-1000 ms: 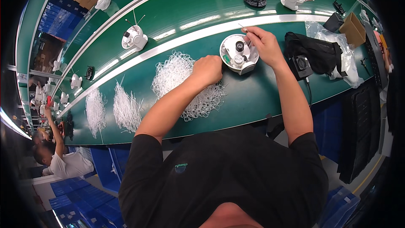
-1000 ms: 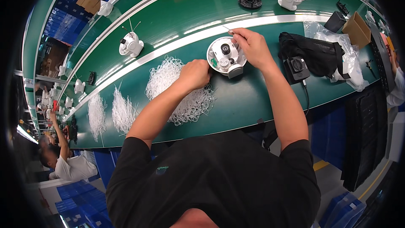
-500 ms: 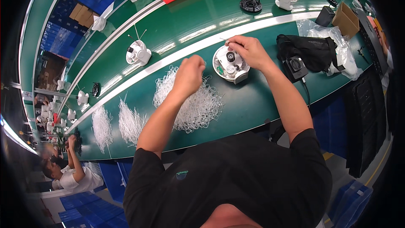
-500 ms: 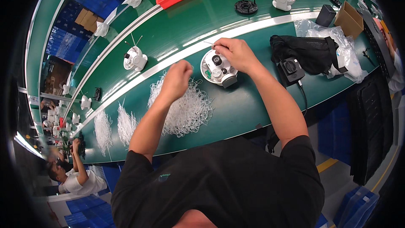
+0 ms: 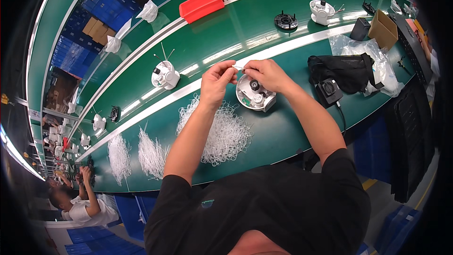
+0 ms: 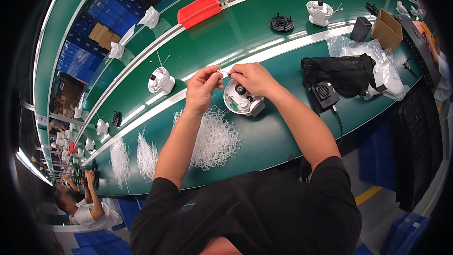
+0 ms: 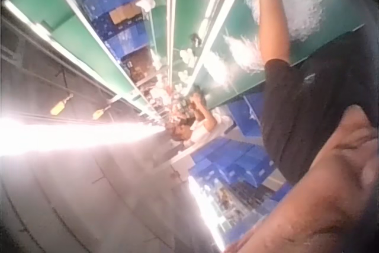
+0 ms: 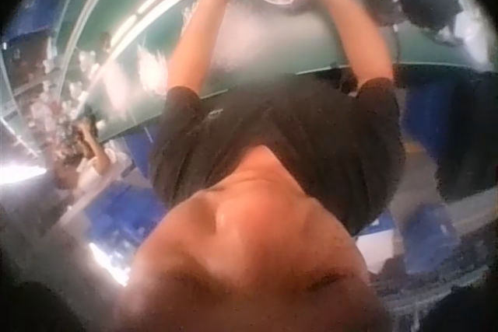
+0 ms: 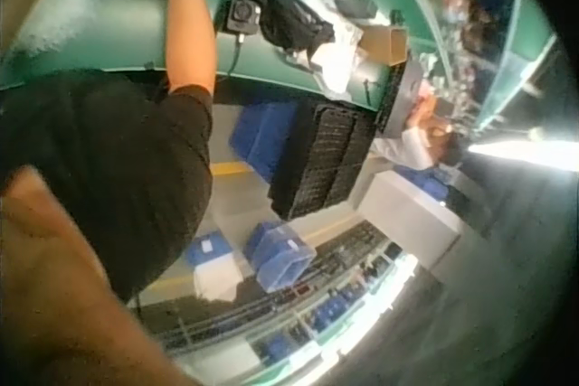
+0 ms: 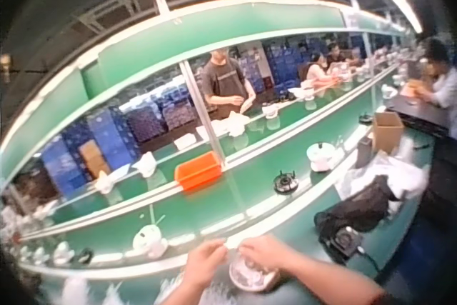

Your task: The person sits at a green assembly table and repeatedly picks up white zip ties from a pile. They insert the ties into a small white circular device, manipulate the internal components, and then place the device back on the table. The process is repeated continuously throughout the clip.

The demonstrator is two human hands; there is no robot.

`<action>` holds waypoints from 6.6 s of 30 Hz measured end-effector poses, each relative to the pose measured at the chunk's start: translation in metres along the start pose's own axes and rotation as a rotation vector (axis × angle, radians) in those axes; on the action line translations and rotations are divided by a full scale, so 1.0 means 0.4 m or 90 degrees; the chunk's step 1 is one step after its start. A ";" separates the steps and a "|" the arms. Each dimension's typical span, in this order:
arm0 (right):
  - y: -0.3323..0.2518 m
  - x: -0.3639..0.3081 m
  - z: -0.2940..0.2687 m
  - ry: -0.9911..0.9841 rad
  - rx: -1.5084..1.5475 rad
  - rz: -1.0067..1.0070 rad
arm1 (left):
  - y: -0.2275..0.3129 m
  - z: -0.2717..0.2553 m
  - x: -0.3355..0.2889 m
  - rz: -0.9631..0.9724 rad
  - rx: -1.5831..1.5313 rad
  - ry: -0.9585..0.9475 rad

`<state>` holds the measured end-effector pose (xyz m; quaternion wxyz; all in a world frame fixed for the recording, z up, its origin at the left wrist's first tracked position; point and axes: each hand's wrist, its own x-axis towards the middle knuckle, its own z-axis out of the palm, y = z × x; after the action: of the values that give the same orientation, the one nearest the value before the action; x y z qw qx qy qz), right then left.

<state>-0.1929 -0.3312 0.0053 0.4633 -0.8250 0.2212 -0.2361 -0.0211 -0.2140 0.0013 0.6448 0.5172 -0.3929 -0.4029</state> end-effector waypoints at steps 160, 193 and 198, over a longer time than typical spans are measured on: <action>0.044 -0.004 -0.028 0.080 0.001 0.027 | 0.049 -0.055 0.059 -0.152 0.007 0.010; 0.079 0.011 -0.017 0.119 0.072 -0.071 | -0.054 0.067 0.062 0.071 0.474 -0.016; 0.087 0.015 -0.027 0.130 0.400 0.118 | -0.047 0.079 0.040 0.261 0.684 -0.059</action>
<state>-0.1996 -0.3584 -0.0187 0.6899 -0.5904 0.2566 -0.3311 -0.0466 -0.2423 -0.0107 0.3386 0.6672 -0.6625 -0.0356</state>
